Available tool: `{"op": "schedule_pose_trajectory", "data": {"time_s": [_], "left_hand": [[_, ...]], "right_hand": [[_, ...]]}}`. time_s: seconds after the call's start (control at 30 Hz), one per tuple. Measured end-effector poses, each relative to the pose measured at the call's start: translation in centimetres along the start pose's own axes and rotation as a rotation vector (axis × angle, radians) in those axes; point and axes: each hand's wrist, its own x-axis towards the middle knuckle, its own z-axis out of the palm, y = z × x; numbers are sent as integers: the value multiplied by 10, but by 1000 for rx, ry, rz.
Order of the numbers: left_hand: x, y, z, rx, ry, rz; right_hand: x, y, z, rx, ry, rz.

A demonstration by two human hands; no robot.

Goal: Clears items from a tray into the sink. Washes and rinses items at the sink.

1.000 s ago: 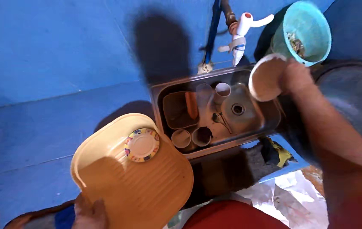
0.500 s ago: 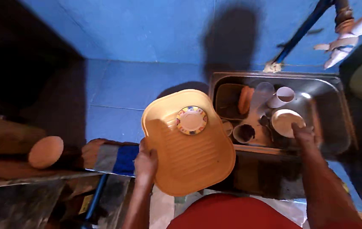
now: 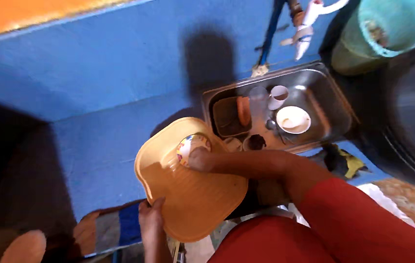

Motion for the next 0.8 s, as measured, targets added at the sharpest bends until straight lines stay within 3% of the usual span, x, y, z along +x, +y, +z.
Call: {"op": "schedule_pose_trajectory", "data": {"time_s": [0.1,0.27,0.4,0.43,0.47,0.5,0.63,0.8], "left_hand": [[-3,4,-2,-111,-36,63],[-7,18,0,-337,-28,206],[-11,36,-3,-361,-11,280],[-12,41,-5,-355,-9,304],[-14,45,-6,-347,-9,327],[-16,50,-7,-340,-11,351],[-24,70,-5,-289,-30,431],[-24,90,3,-258,-36,517]], "right_hand": [[-5,-5,-11,115,-36,30],[-27,5,-26,153,465,-157],[-127,0,-90,158,519,167],[-149,11,-89,140,604,242],[-155,40,-67,85,851,239],[-160,66,-54,79,962,286],[-172,147,-17,185,633,705],[-165,185,55,180,323,747]]}}
